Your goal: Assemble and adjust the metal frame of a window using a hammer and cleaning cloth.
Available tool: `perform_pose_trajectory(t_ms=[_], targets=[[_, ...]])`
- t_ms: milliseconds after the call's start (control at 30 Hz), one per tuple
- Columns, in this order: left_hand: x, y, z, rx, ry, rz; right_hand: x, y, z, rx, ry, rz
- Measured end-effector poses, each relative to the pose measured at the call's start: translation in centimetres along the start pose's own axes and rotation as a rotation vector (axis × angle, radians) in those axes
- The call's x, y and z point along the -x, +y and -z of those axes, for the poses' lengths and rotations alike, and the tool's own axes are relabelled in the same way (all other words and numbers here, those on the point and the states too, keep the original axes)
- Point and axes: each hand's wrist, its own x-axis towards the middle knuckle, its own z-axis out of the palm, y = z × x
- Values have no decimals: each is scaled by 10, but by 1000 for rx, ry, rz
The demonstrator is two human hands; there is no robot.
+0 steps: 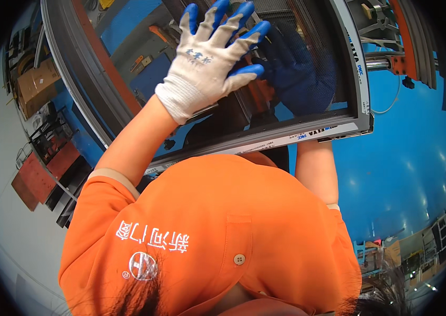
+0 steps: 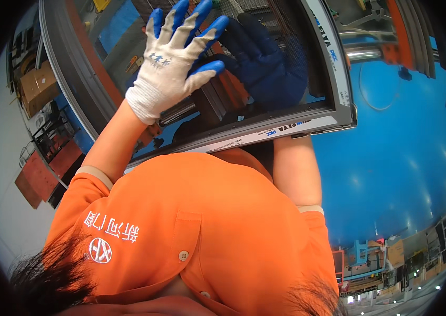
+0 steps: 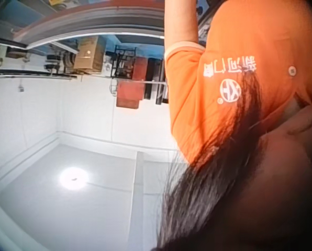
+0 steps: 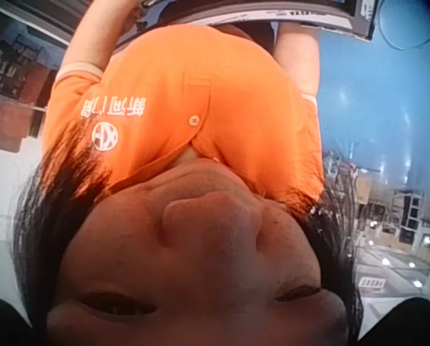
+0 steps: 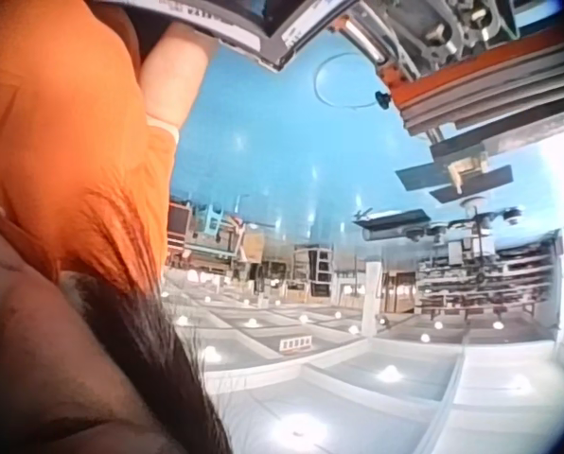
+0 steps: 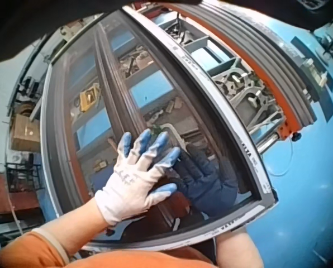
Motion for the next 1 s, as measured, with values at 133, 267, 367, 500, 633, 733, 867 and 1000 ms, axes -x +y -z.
perform_pose_trajectory(t_ms=[133, 267, 367, 500, 633, 733, 867, 1000], targets=[[4, -13, 0, -2, -3, 24, -4, 0, 2, -182, -28, 19], [-6, -7, -1, 16, -30, 51, -5, -2, 1, -342, -56, 61], [-23, 20, 8, 33, -126, -3, -9, -7, -2, -558, -119, 123], [-11, 32, 14, 46, -191, -149, -14, -16, -35, -130, 389, 134], [-15, 23, 19, 22, -190, -181, -6, -8, -5, -199, 213, 109], [-18, 9, 20, -9, -168, -157, -1, -3, 11, -407, -136, 73], [-26, -14, 8, 43, -97, -60, -5, -4, -3, -178, 67, 73], [-18, 17, 15, 43, -117, -66, -7, -3, -6, -405, -95, 129]])
